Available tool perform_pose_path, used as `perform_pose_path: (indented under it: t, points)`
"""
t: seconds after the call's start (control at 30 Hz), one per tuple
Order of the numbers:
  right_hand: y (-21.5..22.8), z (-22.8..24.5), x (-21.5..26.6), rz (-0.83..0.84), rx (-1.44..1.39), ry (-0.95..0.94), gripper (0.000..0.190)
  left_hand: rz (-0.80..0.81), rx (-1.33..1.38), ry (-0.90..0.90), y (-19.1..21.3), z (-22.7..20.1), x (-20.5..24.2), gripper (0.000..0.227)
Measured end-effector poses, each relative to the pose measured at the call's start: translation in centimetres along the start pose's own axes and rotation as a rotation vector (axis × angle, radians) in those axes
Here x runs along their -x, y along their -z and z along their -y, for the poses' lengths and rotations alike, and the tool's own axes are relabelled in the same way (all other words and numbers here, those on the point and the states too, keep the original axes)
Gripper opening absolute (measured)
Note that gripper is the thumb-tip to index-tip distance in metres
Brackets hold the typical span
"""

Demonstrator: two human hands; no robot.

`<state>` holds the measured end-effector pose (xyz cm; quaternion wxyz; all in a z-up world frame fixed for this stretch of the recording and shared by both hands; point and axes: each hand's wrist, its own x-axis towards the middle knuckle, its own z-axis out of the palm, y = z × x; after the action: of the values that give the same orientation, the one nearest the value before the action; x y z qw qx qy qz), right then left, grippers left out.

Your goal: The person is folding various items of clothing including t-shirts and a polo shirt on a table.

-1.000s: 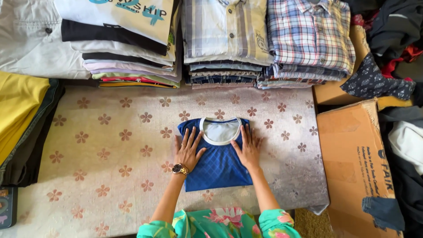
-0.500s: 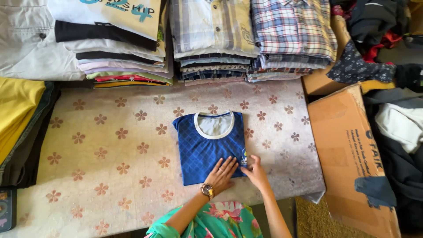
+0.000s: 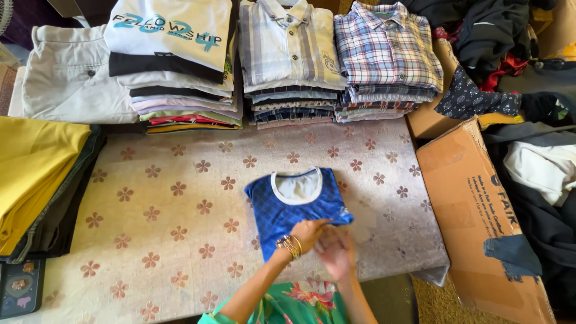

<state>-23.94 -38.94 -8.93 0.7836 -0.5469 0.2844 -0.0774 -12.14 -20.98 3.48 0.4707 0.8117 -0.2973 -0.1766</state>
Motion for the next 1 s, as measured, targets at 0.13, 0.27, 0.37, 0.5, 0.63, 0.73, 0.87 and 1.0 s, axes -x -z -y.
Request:
perform_pose_path:
  t: [0.13,0.27,0.37,0.5,0.63,0.73,0.87,1.0]
  points:
    - [1.0,-10.4,-1.2,0.270,0.559,0.256,0.058,0.126,-0.062,0.087,-2.7,-5.1,3.9,0.037]
    - [-2.5,-14.6,-1.4,-1.071,2.172,0.048,0.064,0.078,-0.184,-0.274,-5.3,-4.9,7.5,0.050]
    - [-6.1,-11.8,-2.7,-1.223,2.386,0.192,0.066,-0.055,-0.129,-0.299,1.4,-9.1,8.8,0.055]
    - [-14.9,-7.3,-8.5,-1.467,2.575,0.421,0.070,-0.816,0.032,0.109,7.4,-7.2,9.0,0.075]
    - [-25.1,-0.3,-11.9,-1.745,2.720,0.626,0.074,-0.912,0.604,0.234,7.6,6.4,8.6,0.091]
    - [-32.7,6.7,-14.1,-1.988,2.809,0.780,0.077,-0.446,1.294,0.459,8.7,13.7,8.4,0.070]
    - [-42.1,15.3,-17.1,-2.341,2.900,0.934,0.080,-0.568,1.246,0.249,19.0,12.2,5.7,0.059]
    - [-49.1,22.5,-19.0,-2.705,2.978,1.050,0.084,-0.767,0.877,0.212,39.2,-1.3,0.6,0.050]
